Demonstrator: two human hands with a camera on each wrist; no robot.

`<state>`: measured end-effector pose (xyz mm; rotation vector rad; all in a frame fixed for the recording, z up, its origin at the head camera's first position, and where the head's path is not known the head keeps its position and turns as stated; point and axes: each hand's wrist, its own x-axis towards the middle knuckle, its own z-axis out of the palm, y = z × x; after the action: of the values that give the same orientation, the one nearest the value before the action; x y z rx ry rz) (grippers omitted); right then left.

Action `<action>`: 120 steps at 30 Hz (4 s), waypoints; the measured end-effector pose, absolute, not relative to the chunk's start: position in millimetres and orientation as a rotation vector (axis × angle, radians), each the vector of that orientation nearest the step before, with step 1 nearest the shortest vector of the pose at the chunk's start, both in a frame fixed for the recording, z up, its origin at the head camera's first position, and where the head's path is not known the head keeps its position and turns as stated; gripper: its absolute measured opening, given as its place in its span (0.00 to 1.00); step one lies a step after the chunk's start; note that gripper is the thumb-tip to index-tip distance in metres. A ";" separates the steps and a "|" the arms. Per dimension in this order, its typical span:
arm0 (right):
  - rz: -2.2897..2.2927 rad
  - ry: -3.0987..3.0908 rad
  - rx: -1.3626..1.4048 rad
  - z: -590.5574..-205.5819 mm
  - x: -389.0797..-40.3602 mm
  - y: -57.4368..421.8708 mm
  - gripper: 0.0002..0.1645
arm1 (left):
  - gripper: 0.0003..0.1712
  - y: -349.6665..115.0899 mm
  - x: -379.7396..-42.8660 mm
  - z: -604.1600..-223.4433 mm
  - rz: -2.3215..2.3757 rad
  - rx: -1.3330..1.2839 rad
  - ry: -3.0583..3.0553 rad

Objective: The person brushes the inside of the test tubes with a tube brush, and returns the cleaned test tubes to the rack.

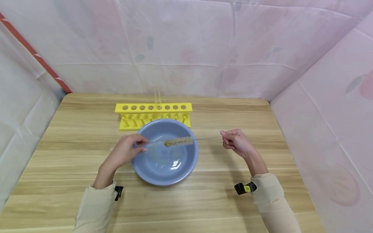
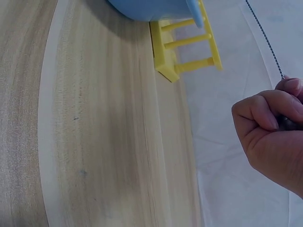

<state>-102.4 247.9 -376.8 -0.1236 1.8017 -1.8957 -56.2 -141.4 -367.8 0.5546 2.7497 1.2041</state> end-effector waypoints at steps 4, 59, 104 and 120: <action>-1.879 1.827 -0.110 -378.1 -101.0 248.0 0.28 | 0.11 -140.9 -55.5 -368.9 1.201 0.552 2.743; -1.748 2.216 -0.479 -361.5 -82.2 136.3 0.22 | 0.10 -114.5 -65.1 -345.5 1.297 0.745 2.581; -1.589 2.774 -0.996 -342.2 -75.5 144.3 0.19 | 0.12 -131.0 -59.2 -354.2 1.304 0.668 2.714; -2.013 1.714 0.084 -350.8 -89.1 159.2 0.29 | 0.12 -134.9 -57.6 -357.2 1.234 0.718 2.825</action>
<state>-89.1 159.2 -350.8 0.0837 1.7137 -2.0135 -57.6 -134.9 -357.2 0.7179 2.8250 1.2338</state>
